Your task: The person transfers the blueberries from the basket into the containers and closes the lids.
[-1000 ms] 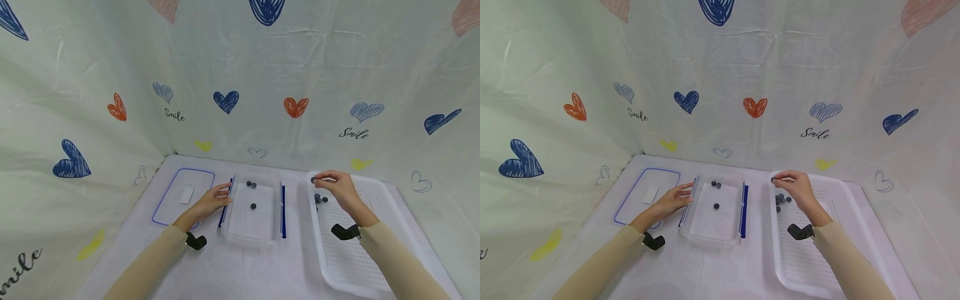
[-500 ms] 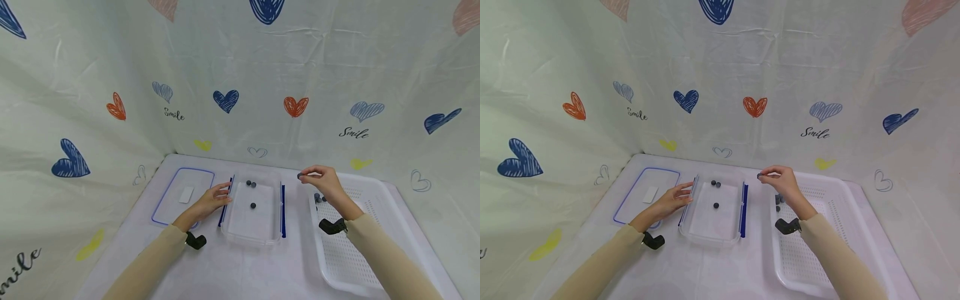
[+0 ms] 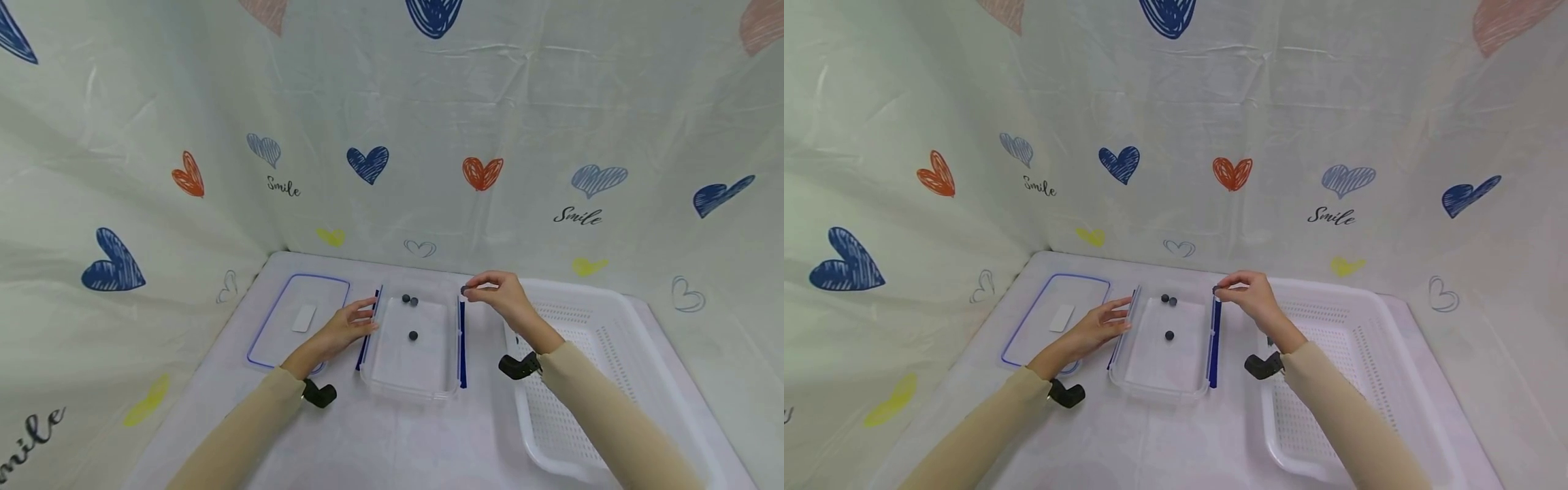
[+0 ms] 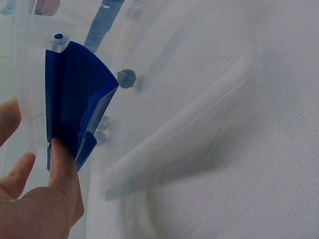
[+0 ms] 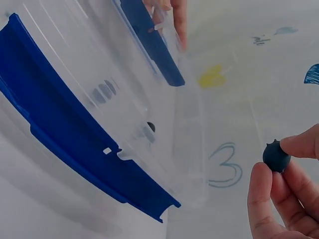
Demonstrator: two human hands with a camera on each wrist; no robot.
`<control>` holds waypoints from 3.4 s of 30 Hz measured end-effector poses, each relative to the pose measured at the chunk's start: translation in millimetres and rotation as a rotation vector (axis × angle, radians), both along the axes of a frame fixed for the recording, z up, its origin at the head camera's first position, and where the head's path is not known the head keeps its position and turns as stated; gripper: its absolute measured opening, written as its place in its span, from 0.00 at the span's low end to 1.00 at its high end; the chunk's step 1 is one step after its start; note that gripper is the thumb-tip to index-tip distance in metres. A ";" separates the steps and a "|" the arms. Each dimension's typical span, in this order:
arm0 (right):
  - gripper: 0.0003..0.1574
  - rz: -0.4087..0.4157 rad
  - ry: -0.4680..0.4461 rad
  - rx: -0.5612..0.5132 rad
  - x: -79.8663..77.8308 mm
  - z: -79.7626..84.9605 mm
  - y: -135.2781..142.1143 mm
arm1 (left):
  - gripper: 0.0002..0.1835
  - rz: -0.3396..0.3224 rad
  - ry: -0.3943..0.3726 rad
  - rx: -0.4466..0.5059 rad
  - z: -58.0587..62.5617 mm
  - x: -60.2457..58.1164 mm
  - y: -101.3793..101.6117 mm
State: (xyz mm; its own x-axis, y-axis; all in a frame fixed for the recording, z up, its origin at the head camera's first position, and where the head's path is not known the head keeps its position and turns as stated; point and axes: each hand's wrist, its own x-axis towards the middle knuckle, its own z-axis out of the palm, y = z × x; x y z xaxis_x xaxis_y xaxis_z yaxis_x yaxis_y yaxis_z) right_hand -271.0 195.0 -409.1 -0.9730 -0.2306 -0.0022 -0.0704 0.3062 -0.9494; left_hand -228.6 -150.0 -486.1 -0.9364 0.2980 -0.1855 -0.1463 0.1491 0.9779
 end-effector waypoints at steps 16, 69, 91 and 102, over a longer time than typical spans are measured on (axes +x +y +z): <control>0.16 0.064 -0.041 0.029 -3.5 -12.2 -22.9 | 0.36 -0.014 0.006 0.035 2.4 2.0 -1.3; 0.25 -0.157 0.089 -0.042 11.1 -21.3 80.8 | 0.37 -0.005 0.005 -0.004 -1.3 -0.2 -0.3; 0.25 -0.224 0.034 0.121 20.0 -64.5 100.4 | 0.37 -0.003 -0.002 0.005 3.6 4.2 0.5; 0.25 -0.232 -0.022 0.166 21.5 -76.2 102.3 | 0.37 0.004 -0.002 0.016 3.5 5.3 0.9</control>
